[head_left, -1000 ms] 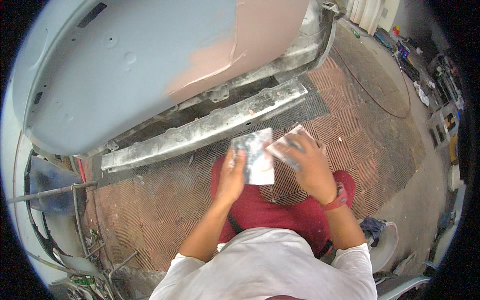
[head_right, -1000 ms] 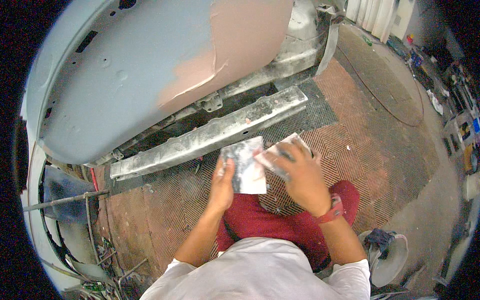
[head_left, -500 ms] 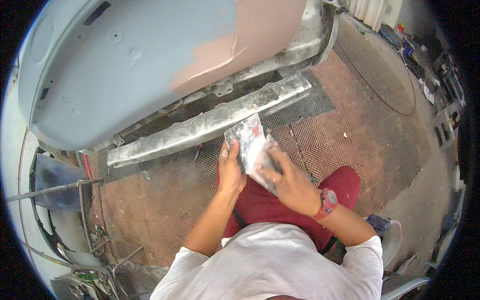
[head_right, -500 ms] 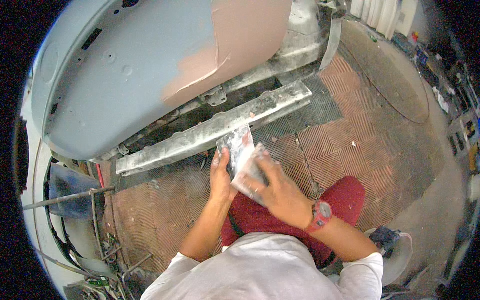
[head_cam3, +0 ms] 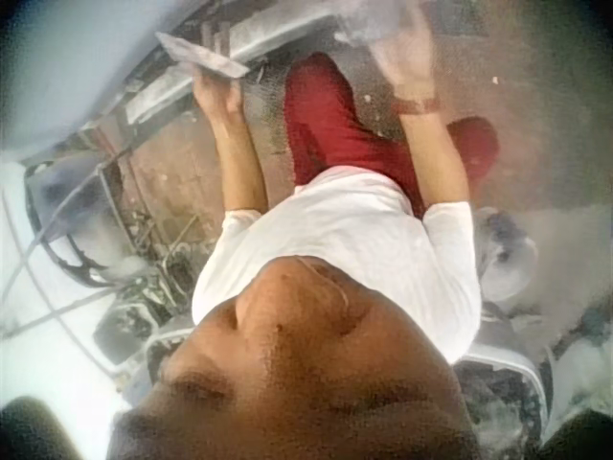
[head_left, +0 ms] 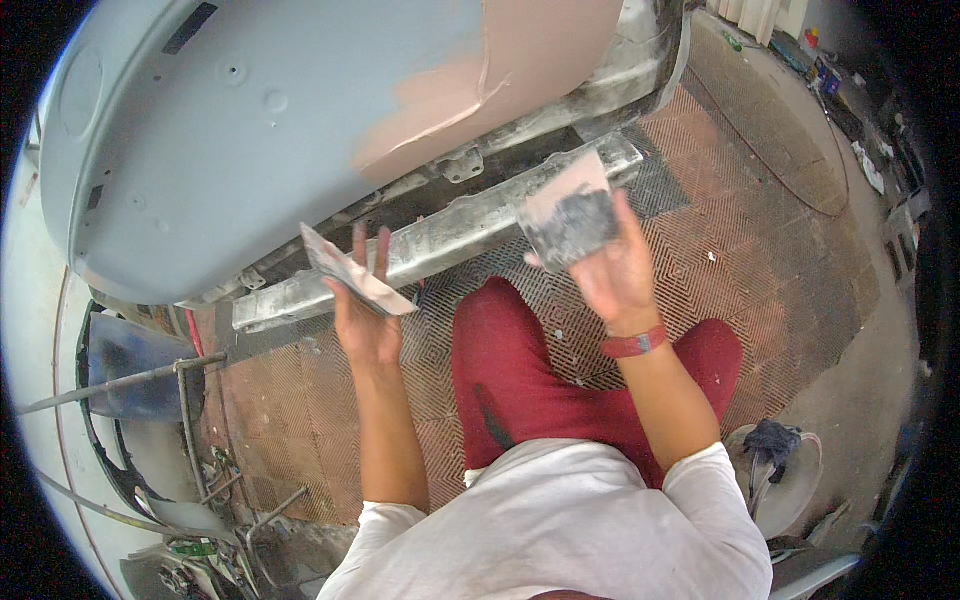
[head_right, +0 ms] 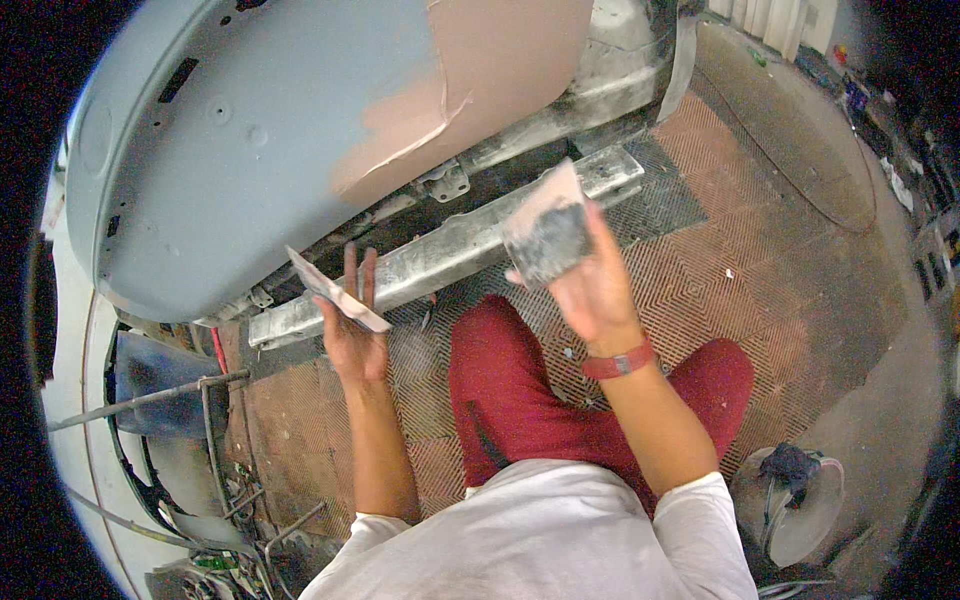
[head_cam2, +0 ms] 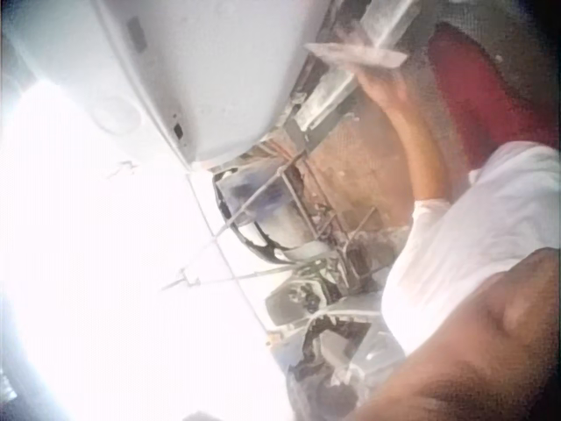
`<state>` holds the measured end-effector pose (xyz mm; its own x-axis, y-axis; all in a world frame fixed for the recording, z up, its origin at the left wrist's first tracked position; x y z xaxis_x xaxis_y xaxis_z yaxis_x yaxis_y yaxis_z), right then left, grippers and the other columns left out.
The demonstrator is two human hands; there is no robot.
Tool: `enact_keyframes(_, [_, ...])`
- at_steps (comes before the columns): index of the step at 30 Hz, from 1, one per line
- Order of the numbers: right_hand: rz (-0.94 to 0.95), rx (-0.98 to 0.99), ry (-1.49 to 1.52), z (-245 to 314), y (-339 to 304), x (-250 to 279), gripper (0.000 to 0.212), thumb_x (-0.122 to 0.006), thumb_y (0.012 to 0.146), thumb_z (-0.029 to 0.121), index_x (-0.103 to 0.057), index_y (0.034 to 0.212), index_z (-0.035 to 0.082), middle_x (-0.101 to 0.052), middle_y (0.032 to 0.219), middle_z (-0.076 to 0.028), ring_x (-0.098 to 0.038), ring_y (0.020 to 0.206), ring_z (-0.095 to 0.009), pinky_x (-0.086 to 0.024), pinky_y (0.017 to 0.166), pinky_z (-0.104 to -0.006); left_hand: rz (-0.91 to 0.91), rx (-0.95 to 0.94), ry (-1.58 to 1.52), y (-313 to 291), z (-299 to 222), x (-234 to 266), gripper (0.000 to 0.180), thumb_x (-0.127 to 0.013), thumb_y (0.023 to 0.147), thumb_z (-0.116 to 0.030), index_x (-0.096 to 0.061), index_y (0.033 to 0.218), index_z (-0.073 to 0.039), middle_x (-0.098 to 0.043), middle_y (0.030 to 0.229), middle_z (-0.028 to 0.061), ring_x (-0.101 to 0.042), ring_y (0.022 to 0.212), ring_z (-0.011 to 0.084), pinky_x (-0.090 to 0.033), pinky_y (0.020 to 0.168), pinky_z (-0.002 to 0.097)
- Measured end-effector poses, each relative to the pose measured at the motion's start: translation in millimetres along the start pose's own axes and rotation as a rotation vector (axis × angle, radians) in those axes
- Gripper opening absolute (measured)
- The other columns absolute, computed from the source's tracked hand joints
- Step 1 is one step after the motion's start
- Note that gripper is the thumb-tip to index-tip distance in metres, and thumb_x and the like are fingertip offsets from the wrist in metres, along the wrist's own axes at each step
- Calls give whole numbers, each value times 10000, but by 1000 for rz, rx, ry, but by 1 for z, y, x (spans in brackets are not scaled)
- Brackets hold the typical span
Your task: The person sands a car hood using sandpaper, focusing on smoothing the surface. They move around the hood, sanding different sections and occasionally switching hands.
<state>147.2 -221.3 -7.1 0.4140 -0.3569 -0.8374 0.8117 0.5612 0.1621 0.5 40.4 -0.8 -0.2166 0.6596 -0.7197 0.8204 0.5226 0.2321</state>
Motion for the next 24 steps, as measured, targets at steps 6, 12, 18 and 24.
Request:
enact_keyframes(6, [-140,1029,-1631,-46,34,-61,556,-790,843,304,-658,1383,298,-459,1542,-78,-325,1519,-320,-194,1172,-651,-90,-130,-121,33,-22,9,620,-560,1046,-411,-350,1603,-237,-286,1659,186,-188,1564,410,-672,874,382])
enact_keyframes(12, [-100,1163,-1762,-84,73,-51,551,-774,874,398,-632,1406,377,-461,1536,14,-309,1534,-258,-113,1165,-695,6,-88,-135,40,-27,19,600,-525,1069,-427,-362,1588,-173,-400,1586,152,-299,1538,346,-591,991,359])
enact_keyframes(18, [-98,1189,-1803,-84,82,-55,544,-833,828,396,-678,1349,365,-454,1536,29,-310,1533,-250,-91,1194,-661,8,-47,-119,40,-28,28,593,-522,1075,-429,-361,1590,-181,-435,1552,126,-322,1530,331,-615,861,268])
enact_keyframes(24, [-96,1226,-1824,-90,96,-33,570,-798,853,412,-628,1396,400,-474,1479,30,-331,1518,-227,-109,1175,-692,27,-80,-82,41,-27,25,599,-519,1073,-439,-361,1585,-172,-440,1546,135,-325,1528,339,-611,846,255])
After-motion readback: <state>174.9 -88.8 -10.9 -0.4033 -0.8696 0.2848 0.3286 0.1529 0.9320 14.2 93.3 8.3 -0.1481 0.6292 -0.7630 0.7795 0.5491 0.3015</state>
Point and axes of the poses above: each hand's wrist, its own y-axis towards the middle knuckle, its own x-axis out of the back of the hand, z = x × y, the point moved 2 cm from there along y, towards the middle knuckle
